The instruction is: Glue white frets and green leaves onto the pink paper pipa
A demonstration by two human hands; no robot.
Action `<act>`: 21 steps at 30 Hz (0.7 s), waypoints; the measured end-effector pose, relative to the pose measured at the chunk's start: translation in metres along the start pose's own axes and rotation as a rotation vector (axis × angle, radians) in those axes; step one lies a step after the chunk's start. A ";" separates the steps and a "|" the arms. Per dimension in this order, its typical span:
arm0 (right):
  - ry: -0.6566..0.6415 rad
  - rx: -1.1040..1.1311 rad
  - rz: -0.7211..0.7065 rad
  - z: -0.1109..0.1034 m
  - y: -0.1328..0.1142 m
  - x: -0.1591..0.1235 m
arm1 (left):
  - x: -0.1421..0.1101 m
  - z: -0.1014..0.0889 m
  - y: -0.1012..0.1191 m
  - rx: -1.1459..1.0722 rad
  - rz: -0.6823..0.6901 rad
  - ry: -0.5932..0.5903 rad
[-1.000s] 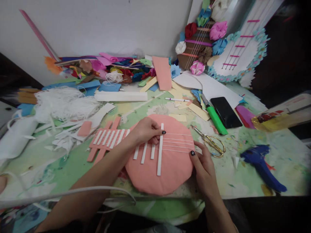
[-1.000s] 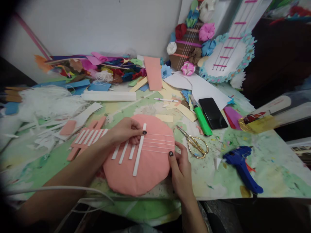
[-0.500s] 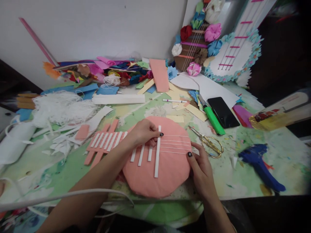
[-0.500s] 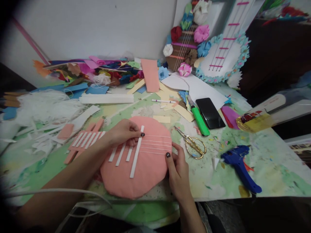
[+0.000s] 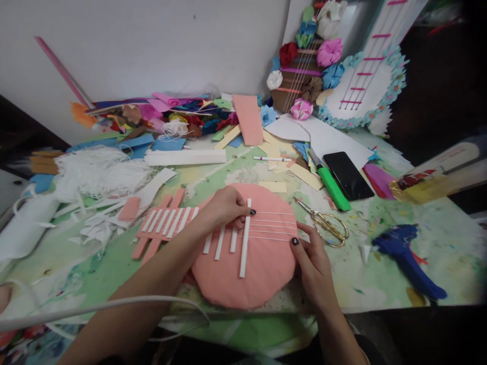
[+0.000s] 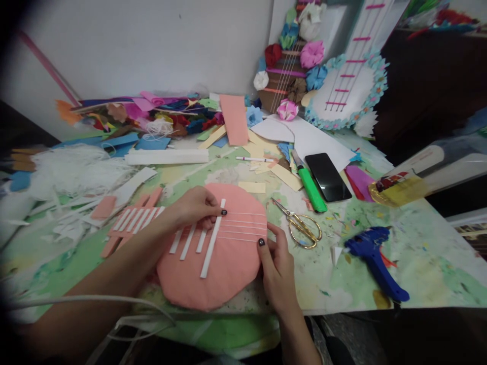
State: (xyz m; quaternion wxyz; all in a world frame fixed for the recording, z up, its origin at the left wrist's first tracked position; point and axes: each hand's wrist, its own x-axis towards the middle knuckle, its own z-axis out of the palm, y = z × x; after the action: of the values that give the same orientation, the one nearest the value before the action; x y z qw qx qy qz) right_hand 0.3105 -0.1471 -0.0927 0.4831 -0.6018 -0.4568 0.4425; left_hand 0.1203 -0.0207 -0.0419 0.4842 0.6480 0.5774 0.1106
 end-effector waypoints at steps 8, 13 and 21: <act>-0.009 0.036 0.013 -0.001 0.000 0.002 | -0.002 0.000 -0.001 -0.164 -0.062 0.002; -0.040 0.015 0.054 -0.005 0.001 0.004 | -0.004 0.001 -0.008 -0.329 -0.027 0.041; -0.217 0.303 0.074 -0.006 -0.005 0.005 | -0.035 -0.015 -0.008 -0.570 0.148 0.213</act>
State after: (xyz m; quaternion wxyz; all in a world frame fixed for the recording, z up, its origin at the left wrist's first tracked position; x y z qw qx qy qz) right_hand 0.3164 -0.1426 -0.0871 0.4996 -0.4873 -0.4120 0.5858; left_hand 0.0935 -0.0444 -0.0262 0.5736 0.5112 0.5221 0.3702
